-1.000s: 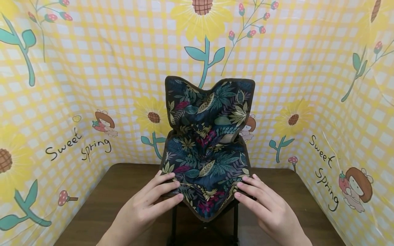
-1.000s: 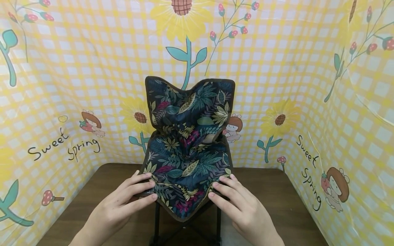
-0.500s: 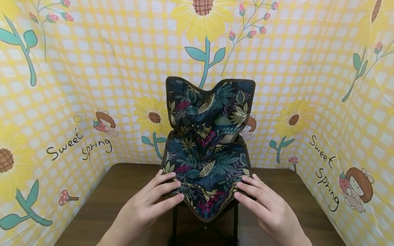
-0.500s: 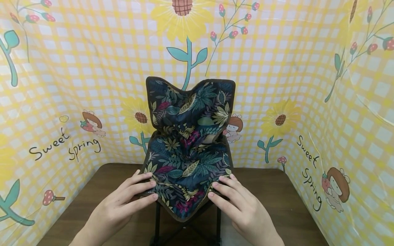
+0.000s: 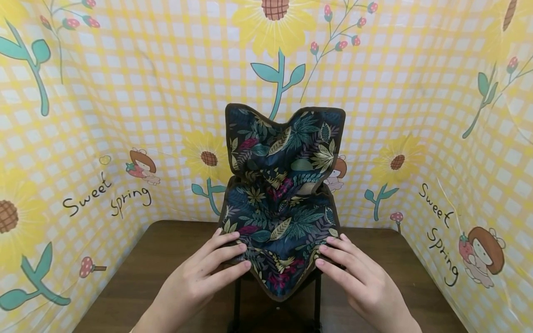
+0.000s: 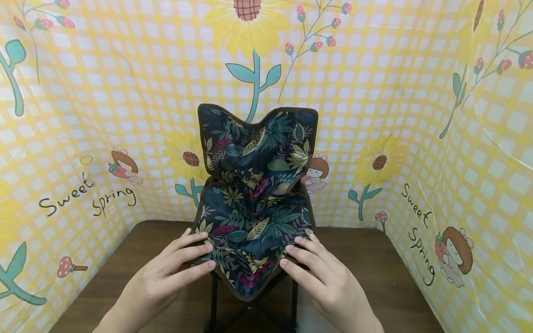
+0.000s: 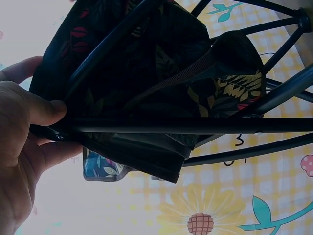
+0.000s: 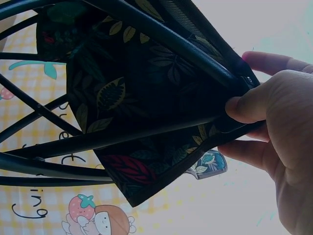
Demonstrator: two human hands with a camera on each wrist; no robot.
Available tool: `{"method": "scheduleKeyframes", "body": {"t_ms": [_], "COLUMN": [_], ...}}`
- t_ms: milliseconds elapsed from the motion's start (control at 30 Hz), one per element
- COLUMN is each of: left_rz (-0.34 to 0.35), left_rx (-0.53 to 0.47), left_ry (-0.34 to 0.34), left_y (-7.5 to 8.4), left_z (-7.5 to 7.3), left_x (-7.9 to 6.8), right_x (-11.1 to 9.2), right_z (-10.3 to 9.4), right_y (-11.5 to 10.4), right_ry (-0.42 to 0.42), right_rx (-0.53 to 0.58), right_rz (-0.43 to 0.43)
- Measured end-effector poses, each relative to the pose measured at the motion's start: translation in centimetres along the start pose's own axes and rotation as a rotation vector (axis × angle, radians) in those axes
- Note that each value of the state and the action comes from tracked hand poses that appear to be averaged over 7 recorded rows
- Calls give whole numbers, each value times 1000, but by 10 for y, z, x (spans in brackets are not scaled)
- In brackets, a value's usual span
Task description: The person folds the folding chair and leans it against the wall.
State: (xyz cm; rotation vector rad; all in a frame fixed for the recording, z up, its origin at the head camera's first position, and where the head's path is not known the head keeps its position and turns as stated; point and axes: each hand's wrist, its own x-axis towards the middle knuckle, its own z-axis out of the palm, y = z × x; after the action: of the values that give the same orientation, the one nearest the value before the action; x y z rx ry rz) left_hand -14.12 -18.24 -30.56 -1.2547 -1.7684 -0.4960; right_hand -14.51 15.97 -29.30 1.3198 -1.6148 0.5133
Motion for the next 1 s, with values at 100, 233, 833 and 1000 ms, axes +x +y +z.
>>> {"method": "scheduleKeyframes", "body": {"t_ms": [100, 233, 833, 1000], "left_rz": [2, 5, 11, 9], "left_rx": [-3, -3, 11, 10], "left_ry": [0, 0, -1, -5], "left_y": [0, 0, -1, -2], "left_z": [0, 0, 0, 0], "left_x": [1, 3, 9, 9], "right_x": [0, 1, 7, 8], "right_z": [0, 0, 1, 1], "right_y": [0, 0, 0, 0], "right_ry": [1, 0, 11, 9], "right_rx": [-3, -5, 4, 19], "right_rz": [1, 3, 0, 6]}}
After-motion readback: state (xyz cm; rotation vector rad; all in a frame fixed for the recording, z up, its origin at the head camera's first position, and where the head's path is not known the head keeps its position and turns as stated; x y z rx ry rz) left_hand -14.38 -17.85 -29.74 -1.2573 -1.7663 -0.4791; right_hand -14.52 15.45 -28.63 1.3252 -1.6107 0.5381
